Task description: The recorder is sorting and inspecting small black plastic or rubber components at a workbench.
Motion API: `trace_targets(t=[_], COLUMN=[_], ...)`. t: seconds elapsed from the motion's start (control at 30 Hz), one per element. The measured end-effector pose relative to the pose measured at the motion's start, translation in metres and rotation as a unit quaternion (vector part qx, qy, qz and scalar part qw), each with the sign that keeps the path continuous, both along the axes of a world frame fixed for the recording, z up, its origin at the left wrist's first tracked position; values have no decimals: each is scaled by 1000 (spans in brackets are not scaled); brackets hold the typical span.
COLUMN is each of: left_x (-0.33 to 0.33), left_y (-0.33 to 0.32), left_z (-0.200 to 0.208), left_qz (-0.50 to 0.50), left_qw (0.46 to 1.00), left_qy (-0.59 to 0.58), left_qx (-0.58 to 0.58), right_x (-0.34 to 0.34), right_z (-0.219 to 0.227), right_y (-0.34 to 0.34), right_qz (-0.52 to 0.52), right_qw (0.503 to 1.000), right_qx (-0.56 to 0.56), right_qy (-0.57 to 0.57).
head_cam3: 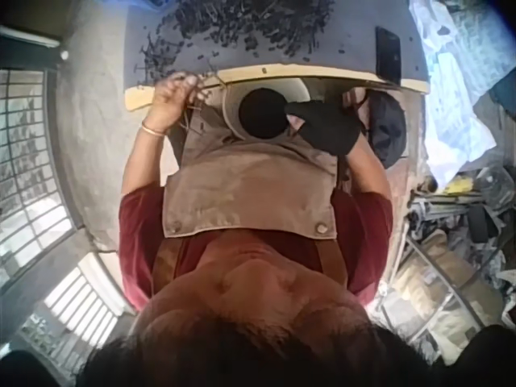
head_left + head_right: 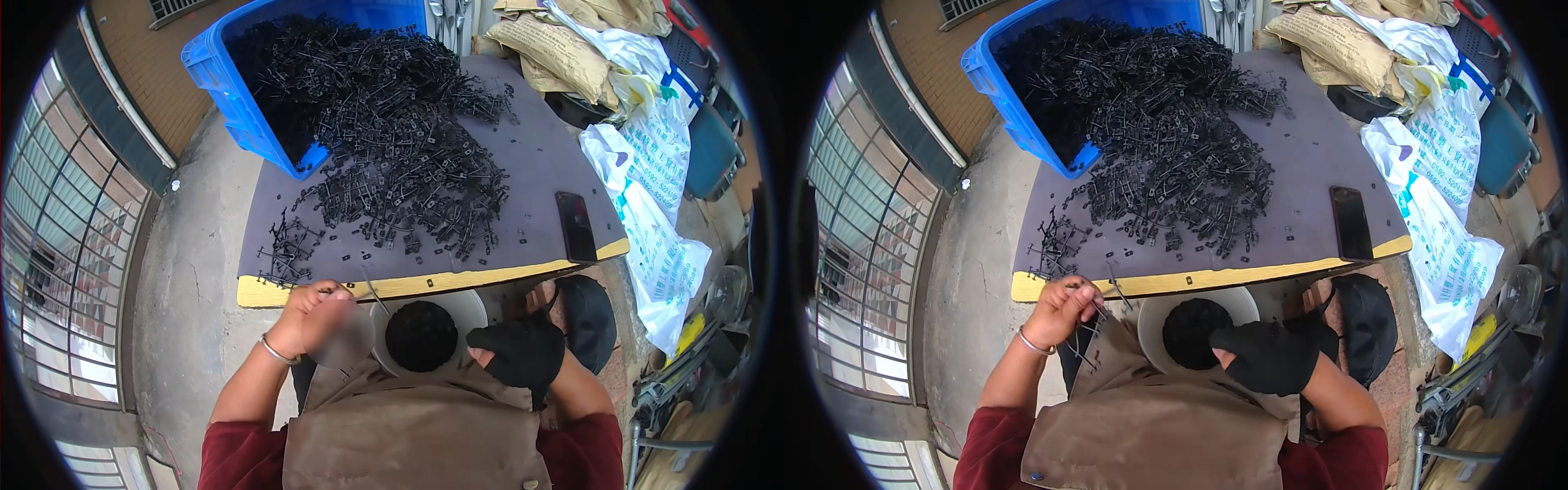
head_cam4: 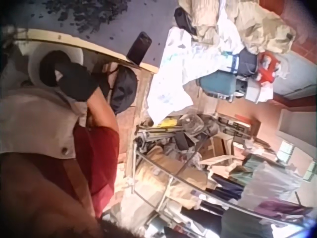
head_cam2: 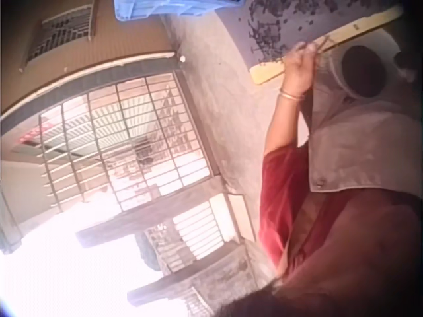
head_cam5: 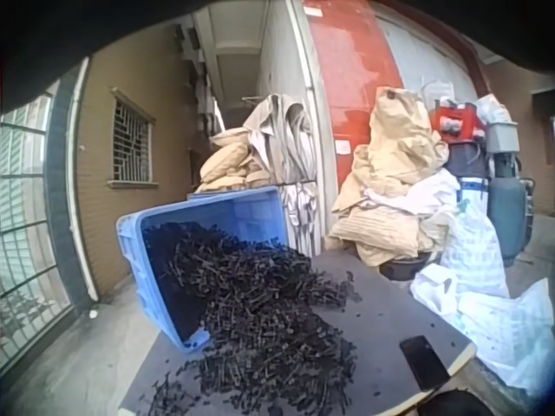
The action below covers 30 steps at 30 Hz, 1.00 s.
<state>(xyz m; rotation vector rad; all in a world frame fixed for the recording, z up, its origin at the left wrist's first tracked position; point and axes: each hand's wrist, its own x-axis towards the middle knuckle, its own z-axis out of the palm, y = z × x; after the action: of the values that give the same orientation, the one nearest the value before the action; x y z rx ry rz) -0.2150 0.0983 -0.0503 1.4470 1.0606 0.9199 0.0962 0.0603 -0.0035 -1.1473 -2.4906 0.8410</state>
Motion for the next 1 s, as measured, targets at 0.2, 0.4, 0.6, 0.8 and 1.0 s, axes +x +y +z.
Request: trace_targets(t=[0.2,0.4,0.6,0.8,1.0], left_x=[-29,-63,-93,-80,-14], left_y=[42,66,101,94,55], left_z=[-17,-30,-64,-41,1], left_qz=[87,176,287,322,116], left_qw=[991,898,821,783,960], left_qy=[42,304,435,428,173], left_qx=[96,265,235,318,184], right_x=[-1,-17,-37,-12,-12], right_z=[-48,-53,-53,-73,-41], right_y=[24,64,157,188,129], right_qz=[-74,-86,-356,-296,-270], right_qw=[997,986,924,950,871], right_qx=[-15,140,92,62,-119], right_qy=[-5,21,103,76,394])
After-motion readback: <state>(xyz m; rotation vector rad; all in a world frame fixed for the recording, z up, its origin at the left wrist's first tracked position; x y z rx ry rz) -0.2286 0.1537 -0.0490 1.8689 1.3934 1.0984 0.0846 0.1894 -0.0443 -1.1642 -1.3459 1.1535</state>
